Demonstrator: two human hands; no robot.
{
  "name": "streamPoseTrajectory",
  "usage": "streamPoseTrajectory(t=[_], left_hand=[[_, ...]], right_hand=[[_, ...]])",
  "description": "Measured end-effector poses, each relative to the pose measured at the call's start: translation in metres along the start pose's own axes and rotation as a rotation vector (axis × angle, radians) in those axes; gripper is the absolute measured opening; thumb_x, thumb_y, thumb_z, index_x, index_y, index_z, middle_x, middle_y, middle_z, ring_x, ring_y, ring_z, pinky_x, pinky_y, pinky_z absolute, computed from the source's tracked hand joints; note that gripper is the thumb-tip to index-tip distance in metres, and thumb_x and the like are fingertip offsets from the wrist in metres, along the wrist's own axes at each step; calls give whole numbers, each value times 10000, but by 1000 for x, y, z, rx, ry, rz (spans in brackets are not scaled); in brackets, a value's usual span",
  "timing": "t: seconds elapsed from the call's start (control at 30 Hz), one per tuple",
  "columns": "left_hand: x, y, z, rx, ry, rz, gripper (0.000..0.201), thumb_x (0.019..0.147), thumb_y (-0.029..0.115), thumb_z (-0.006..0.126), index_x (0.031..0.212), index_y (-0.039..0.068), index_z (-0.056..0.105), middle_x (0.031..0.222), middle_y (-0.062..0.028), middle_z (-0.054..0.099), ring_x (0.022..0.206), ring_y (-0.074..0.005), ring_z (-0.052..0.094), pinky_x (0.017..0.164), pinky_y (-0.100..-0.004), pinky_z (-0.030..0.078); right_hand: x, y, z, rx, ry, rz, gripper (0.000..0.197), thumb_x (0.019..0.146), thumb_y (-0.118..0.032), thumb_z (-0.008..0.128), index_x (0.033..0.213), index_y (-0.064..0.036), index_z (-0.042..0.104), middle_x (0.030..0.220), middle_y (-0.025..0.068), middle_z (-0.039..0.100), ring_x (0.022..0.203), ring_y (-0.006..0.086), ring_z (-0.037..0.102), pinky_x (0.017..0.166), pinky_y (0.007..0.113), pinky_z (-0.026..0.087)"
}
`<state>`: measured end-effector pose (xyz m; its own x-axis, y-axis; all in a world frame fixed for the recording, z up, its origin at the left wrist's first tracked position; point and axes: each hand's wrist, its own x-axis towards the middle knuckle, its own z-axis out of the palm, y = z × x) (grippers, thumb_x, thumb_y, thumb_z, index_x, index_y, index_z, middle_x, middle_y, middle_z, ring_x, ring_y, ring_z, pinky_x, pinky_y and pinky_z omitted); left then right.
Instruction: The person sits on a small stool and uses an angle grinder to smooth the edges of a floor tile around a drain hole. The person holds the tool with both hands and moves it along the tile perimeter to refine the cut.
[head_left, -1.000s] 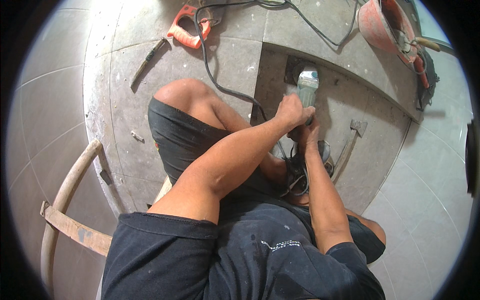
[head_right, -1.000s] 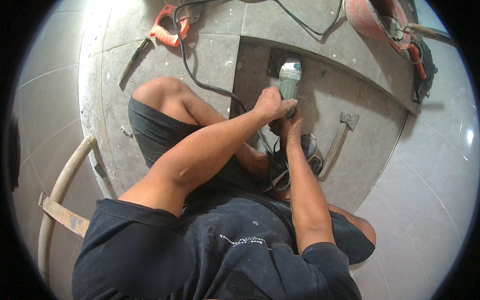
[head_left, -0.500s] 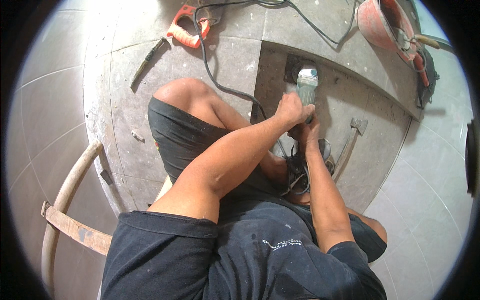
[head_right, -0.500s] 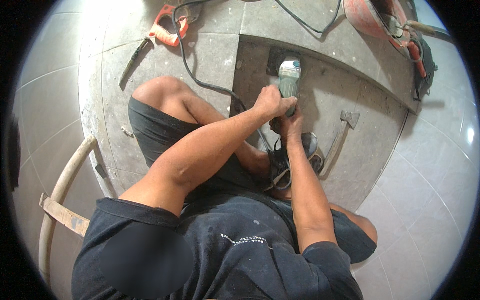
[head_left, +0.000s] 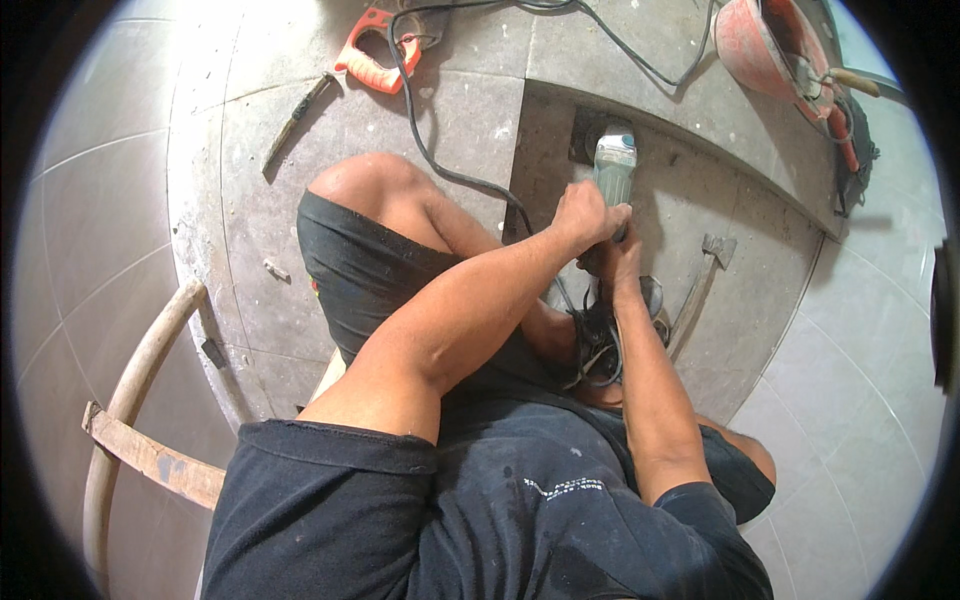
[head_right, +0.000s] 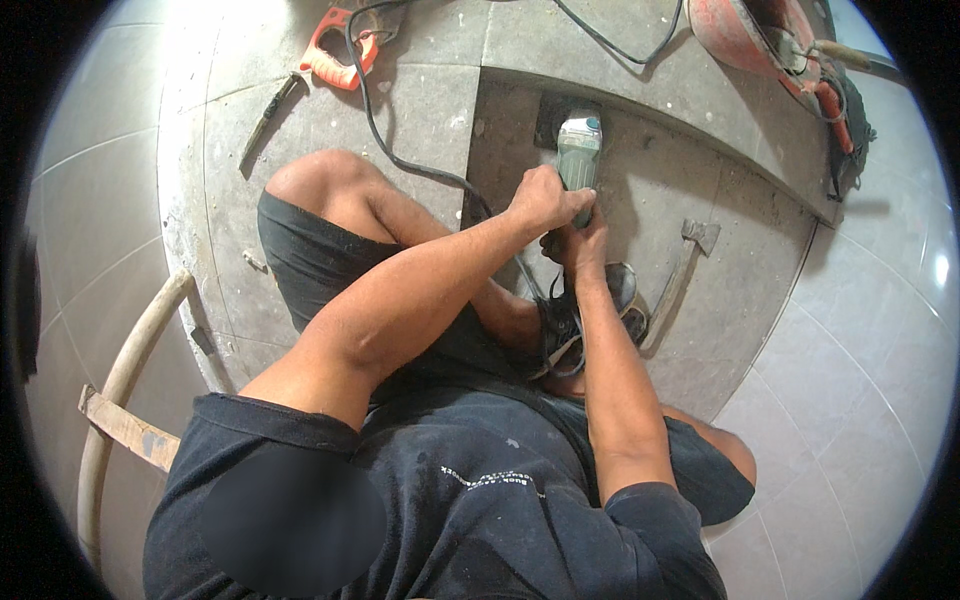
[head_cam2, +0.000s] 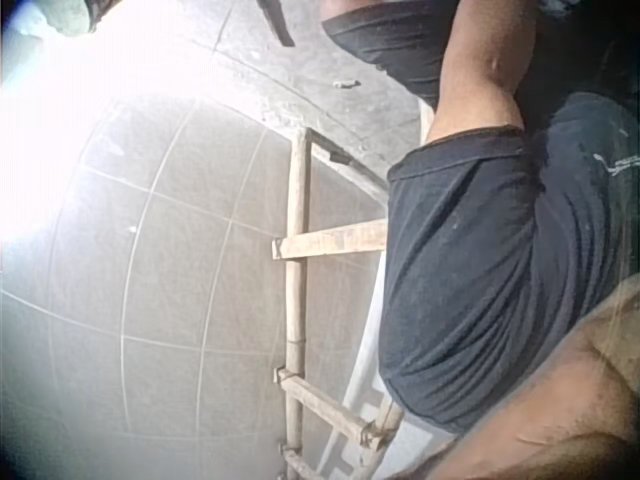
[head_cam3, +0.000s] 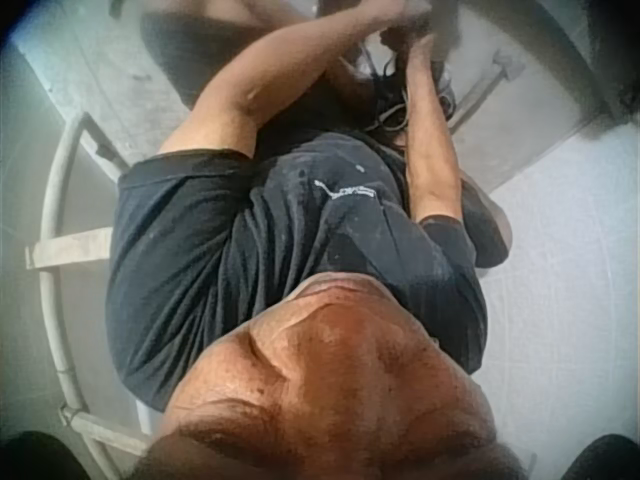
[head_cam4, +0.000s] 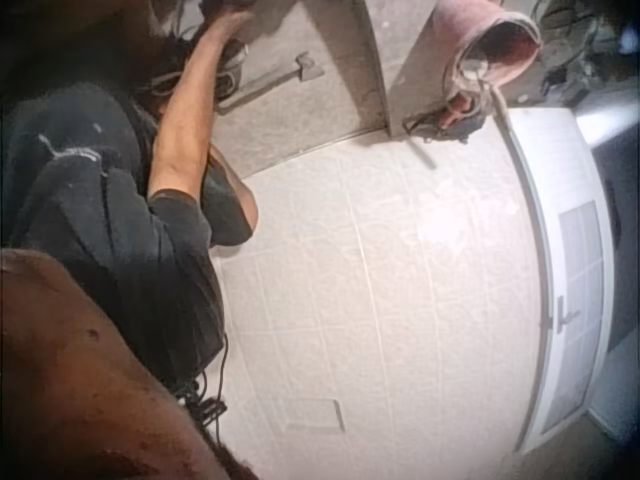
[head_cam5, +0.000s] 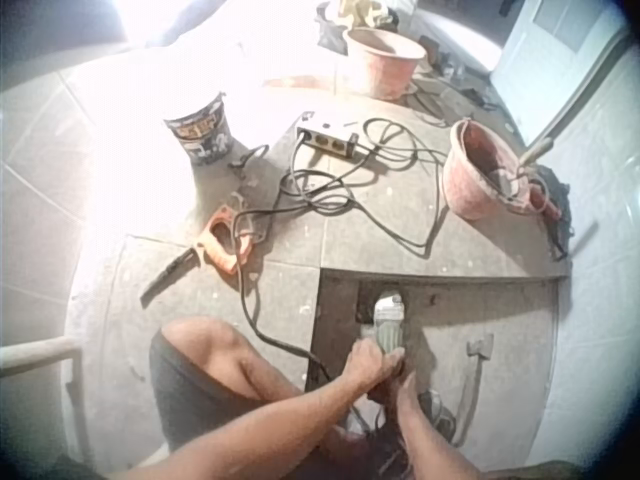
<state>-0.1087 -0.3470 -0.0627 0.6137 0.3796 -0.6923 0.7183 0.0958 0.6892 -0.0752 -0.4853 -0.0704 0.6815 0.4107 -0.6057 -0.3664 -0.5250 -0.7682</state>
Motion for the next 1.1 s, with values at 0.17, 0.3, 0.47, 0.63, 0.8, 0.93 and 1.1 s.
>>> streamPoseTrajectory(t=[0.17,0.3,0.47,0.63,0.8,0.93,1.1], left_hand=[[0,-5,-3,34,67,45,681,842,421,841,1056,-212,706,1046,-386,737,1029,-450,769,882,-479,625],[-7,2,-2,33,64,62,684,834,424,848,1033,-215,707,1033,-391,736,1026,-454,769,880,-475,625],[-35,26,5,28,-63,113,697,940,486,712,1029,-205,713,980,-406,725,1004,-479,763,895,-521,596],[-38,28,16,150,-6,277,451,1054,339,539,1098,-57,752,1042,-349,731,1042,-519,714,935,-554,559],[-25,8,16,294,-9,210,346,1039,237,547,1098,-37,750,1078,-347,716,1076,-540,682,969,-553,552],[-27,8,15,132,-24,156,499,1043,374,596,950,-91,751,950,-315,749,930,-415,766,847,-484,614],[-39,32,-21,-238,-230,-120,834,1008,657,636,1284,-128,675,1193,-328,710,997,-322,759,797,-455,655]], right_hand=[[-3,-9,7,27,-6,9,441,951,-385,793,1148,-24,635,775,77,684,607,202,692,484,339,558],[-12,-14,8,173,24,8,411,873,-320,860,1046,-29,627,709,60,659,540,171,646,457,333,509],[-55,-38,-17,132,143,-8,451,894,-291,868,1108,-5,592,774,68,656,568,168,645,481,327,516],[-85,-79,-37,193,385,49,364,913,-203,813,1101,15,591,802,62,646,581,160,655,491,311,535],[-115,-97,-75,258,286,153,344,919,-236,786,1099,-6,605,812,96,666,562,179,681,457,327,584],[-108,-83,-61,366,234,172,326,944,-271,768,1085,-9,635,826,88,680,588,178,683,481,327,582],[-87,-56,-19,510,32,119,346,941,-237,779,1154,-7,631,861,70,681,607,176,658,517,341,546]])
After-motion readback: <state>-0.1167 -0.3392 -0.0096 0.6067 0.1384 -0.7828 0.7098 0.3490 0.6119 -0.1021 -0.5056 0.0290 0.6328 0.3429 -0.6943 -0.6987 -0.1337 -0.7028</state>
